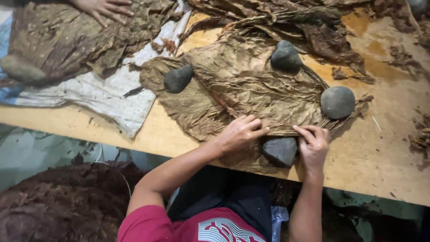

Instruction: The person repeatedly folds and presses dried tobacco leaves on a wooden table using several smooth stones as weights. They adjust the leaves and stones multiple times, occasionally lifting and refolding sections of the leaves.

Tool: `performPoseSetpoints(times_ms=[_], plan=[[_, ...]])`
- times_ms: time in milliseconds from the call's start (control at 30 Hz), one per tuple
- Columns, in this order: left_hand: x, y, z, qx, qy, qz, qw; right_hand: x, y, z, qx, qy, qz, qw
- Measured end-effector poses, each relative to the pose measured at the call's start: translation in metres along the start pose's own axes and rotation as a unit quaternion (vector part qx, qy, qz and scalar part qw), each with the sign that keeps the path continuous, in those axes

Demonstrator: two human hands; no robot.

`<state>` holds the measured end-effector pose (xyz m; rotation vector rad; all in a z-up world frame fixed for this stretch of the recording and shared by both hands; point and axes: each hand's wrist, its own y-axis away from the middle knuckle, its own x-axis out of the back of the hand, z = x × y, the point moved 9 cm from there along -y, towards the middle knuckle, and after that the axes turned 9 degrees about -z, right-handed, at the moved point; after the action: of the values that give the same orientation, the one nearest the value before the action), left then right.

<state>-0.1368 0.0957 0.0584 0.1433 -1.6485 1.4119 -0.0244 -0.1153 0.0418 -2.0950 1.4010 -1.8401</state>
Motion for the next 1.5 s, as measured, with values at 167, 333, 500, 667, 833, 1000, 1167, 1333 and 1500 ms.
performPoseSetpoints(times_ms=[167,333,500,667,833,1000,1167,1333,1500], plan=[[0.012,0.006,0.000,0.024,0.001,-0.015,1.000,0.015,-0.006,-0.020,0.007,0.035,0.011,0.999],[0.008,0.011,-0.001,0.023,0.044,-0.050,0.997,0.022,-0.015,-0.038,-0.021,0.025,-0.004,0.999],[-0.002,0.019,-0.002,0.036,-0.011,-0.114,0.993,0.028,-0.001,-0.034,-0.019,-0.006,0.037,0.999],[0.005,-0.011,0.014,0.053,-0.074,-0.109,0.990,0.018,0.013,-0.030,-0.012,-0.005,0.038,0.999],[0.010,-0.041,0.027,0.026,-0.091,-0.095,0.991,0.027,0.003,-0.046,-0.004,0.007,0.051,0.999],[0.008,-0.039,0.031,0.044,-0.076,-0.167,0.982,0.038,0.014,-0.051,-0.040,-0.016,0.058,0.997],[0.015,-0.038,0.028,0.063,-0.059,-0.179,0.980,0.024,0.027,-0.056,-0.064,-0.203,-0.032,0.977],[-0.013,-0.020,0.016,0.097,-0.046,-0.173,0.979,0.012,0.016,-0.066,-0.051,-0.260,-0.163,0.950],[-0.027,-0.009,0.006,0.126,-0.030,-0.157,0.979,0.011,0.015,-0.083,-0.010,-0.070,-0.113,0.991]])
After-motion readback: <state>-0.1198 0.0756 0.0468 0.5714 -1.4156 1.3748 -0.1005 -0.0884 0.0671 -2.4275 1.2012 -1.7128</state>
